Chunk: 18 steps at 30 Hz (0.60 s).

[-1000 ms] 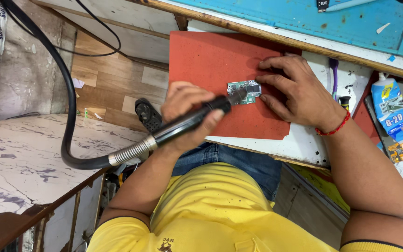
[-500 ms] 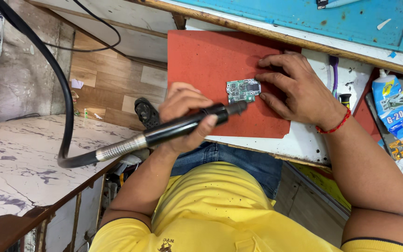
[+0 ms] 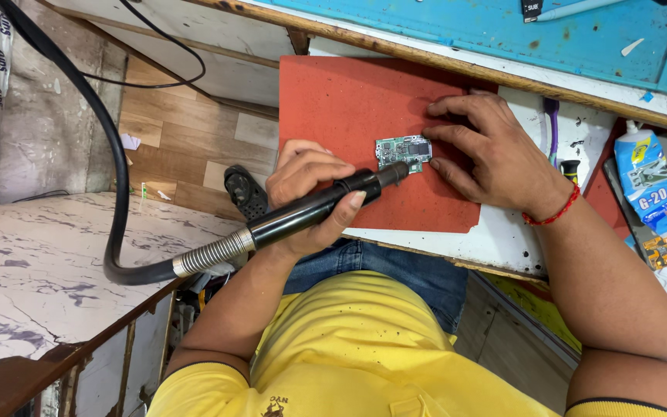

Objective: The person cleans a small circuit board with a toothbrush, then uses a hot air gun to heat the board while holding it steady. The person continues to clean the board with the toothbrush after heating.

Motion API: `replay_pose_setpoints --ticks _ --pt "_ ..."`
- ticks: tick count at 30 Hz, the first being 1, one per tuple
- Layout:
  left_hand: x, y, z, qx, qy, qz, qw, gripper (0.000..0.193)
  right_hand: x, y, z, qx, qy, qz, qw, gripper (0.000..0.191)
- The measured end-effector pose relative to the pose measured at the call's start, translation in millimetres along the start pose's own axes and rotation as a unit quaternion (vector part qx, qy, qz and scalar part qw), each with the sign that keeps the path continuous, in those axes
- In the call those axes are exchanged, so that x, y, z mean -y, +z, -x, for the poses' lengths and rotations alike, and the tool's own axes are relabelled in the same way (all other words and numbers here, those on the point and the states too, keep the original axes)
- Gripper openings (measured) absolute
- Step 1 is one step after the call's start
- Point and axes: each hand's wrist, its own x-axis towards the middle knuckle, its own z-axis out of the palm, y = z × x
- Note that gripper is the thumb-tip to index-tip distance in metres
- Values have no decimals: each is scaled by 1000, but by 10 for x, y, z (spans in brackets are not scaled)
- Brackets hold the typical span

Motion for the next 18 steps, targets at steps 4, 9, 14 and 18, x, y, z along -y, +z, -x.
replay_pose_setpoints --ticks 4,9,14,18 --pt "-8 -16 -6 21 20 16 999 30 0 7 2 -1 -1 0 1000 43" --pt "-4 -18 -7 19 8 13 1000 29 8 2 -1 -1 6 -3 1000 44" --pt "-7 -24 -14 -14 -4 10 1000 29 59 -33 -55 0 1 1 1000 51" --pt "-33 -30 -21 -43 -8 18 999 30 162 -17 -109 -9 -2 16 1000 57"
